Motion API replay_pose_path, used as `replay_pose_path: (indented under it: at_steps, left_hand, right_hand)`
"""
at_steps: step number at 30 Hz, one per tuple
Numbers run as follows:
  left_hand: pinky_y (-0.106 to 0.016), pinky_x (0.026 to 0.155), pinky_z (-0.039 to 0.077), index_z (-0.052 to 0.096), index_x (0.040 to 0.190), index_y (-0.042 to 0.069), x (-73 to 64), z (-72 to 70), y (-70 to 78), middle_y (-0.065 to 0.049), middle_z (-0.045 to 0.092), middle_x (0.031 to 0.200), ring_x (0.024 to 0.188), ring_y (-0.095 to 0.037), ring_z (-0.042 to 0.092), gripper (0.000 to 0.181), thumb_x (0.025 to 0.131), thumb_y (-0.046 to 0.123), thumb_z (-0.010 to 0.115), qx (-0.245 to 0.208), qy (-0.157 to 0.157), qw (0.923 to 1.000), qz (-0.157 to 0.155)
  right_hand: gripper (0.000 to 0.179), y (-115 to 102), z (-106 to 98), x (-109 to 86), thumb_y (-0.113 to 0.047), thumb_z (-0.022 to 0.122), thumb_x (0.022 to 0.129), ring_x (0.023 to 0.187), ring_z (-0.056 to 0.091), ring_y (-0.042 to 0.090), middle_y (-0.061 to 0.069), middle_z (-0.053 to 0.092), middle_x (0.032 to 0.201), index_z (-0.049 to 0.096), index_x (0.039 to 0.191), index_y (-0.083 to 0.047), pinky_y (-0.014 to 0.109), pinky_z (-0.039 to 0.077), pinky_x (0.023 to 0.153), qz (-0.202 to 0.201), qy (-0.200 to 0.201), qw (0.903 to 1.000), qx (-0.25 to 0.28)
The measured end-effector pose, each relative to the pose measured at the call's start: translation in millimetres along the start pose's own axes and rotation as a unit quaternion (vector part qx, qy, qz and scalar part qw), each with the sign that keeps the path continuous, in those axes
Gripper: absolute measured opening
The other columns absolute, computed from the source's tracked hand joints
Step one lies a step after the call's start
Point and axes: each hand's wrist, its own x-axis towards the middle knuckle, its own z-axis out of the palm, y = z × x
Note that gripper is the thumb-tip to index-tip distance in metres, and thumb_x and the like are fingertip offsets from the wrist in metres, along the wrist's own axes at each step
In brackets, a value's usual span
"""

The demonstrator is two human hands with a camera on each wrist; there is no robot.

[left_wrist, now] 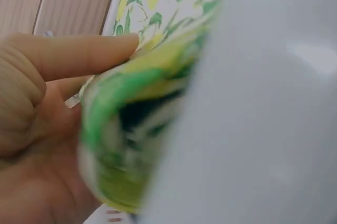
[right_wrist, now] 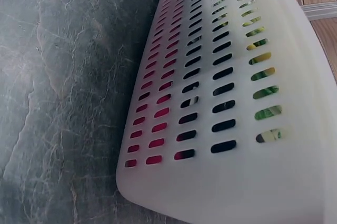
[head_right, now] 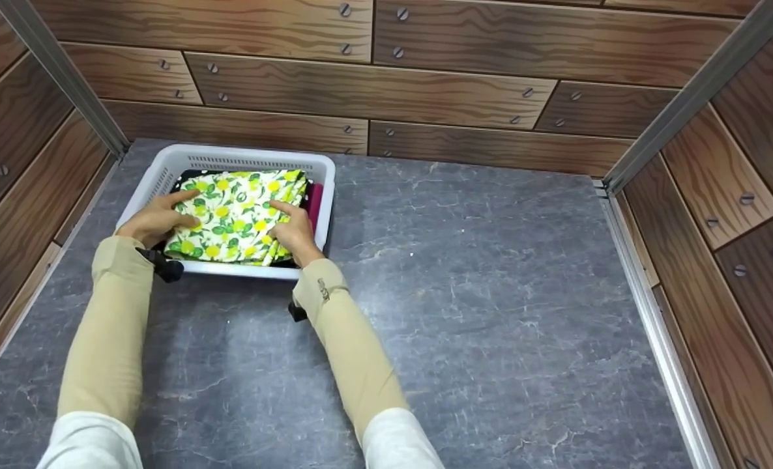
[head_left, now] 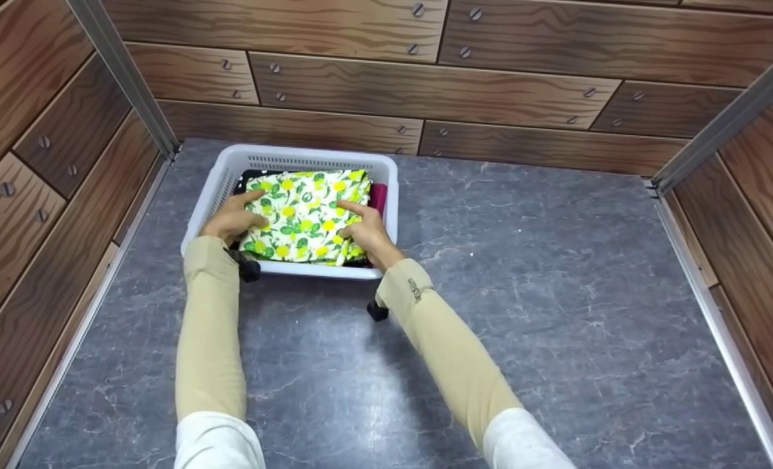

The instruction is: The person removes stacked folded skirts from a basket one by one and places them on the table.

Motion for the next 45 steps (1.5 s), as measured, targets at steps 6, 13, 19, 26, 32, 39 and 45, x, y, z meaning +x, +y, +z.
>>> replay_pose_path:
  at_steps: [6, 13, 19, 26, 32, 39, 45]
  left_hand:
    - [-0.029, 0.076, 0.050, 0.027, 0.161, 0.009, 5.7, 4.4, -9.4, -0.020, 0.021, 0.164, 0.092, -0.018, 0.055, 0.069, 0.099, 0.002, 0.057, -0.013, 0.004, 0.9998, 0.011]
    - [-0.028, 0.050, 0.029, 0.039, 0.157, 0.010, 5.0, 4.8, -5.6, -0.025, 0.038, 0.155, 0.047, -0.011, 0.020, 0.061, 0.100, 0.005, 0.059, 0.060, 0.002, 0.9957, 0.070]
    - [-0.028, 0.043, 0.024, 0.040, 0.157, 0.014, -2.1, 8.8, 8.7, -0.024, 0.050, 0.147, 0.043, -0.010, 0.018, 0.062, 0.099, 0.005, 0.059, 0.060, 0.023, 0.9926, 0.103]
    - [-0.024, 0.048, 0.032, 0.039, 0.157, 0.011, -16.5, 16.0, 28.8, -0.015, 0.030, 0.162, 0.042, -0.008, 0.024, 0.063, 0.098, 0.000, 0.057, 0.009, 0.043, 0.9881, 0.148]
    - [-0.023, 0.052, 0.036, 0.043, 0.155, 0.009, -23.0, 29.4, 47.2, -0.016, 0.031, 0.161, 0.045, -0.007, 0.027, 0.062, 0.096, -0.003, 0.057, -0.011, 0.060, 0.9824, 0.177]
    - [-0.022, 0.069, 0.055, 0.047, 0.151, 0.004, -23.8, 54.5, 68.6, -0.017, 0.041, 0.155, 0.073, -0.009, 0.058, 0.065, 0.089, -0.011, 0.060, -0.051, 0.072, 0.9770, 0.194]
    - [-0.023, 0.062, 0.056, 0.046, 0.153, 0.010, -21.7, 82.0, 79.4, -0.016, 0.039, 0.155, 0.063, -0.012, 0.059, 0.066, 0.091, -0.010, 0.059, -0.097, 0.051, 0.9769, 0.184]
  right_hand:
    - [0.065, 1, -1, -0.6, 0.015, 0.052, 0.088, 0.048, 0.016, 0.011, 0.010, 0.044, 0.155, 0.058, 0.145, -0.015, 0.025, 0.023, 0.048, -0.002, -0.015, 0.9997, -0.021]
    - [0.067, -3, -3, -1.9, 0.016, 0.051, 0.086, 0.048, 0.016, 0.010, 0.009, 0.046, 0.154, 0.059, 0.145, -0.015, 0.023, 0.023, 0.047, -0.017, -0.010, 0.9997, -0.013]
    - [0.067, -12, -14, -7.4, 0.018, 0.050, 0.085, 0.047, 0.015, 0.010, 0.009, 0.050, 0.151, 0.060, 0.144, -0.013, 0.023, 0.023, 0.047, -0.057, -0.001, 0.9983, -0.004]
    - [0.068, -29, -33, -16.4, 0.017, 0.052, 0.084, 0.051, 0.023, 0.011, 0.004, 0.049, 0.152, 0.059, 0.144, -0.014, 0.022, 0.029, 0.049, -0.090, -0.005, 0.9959, 0.011]
    - [0.067, -41, -54, -28.2, 0.018, 0.053, 0.084, 0.074, 0.044, 0.011, 0.003, 0.049, 0.153, 0.059, 0.144, -0.013, 0.022, 0.033, 0.050, -0.121, 0.003, 0.9925, 0.013]
    - [0.068, -45, -81, -44.9, 0.020, 0.054, 0.082, 0.067, 0.052, 0.014, 0.006, 0.048, 0.152, 0.059, 0.143, -0.010, 0.021, 0.045, 0.053, -0.133, 0.015, 0.9903, 0.038]
    - [0.068, -39, -106, -56.7, 0.020, 0.054, 0.082, 0.092, 0.056, 0.018, 0.007, 0.048, 0.153, 0.058, 0.144, -0.007, 0.022, 0.047, 0.057, -0.138, 0.031, 0.9893, 0.037]
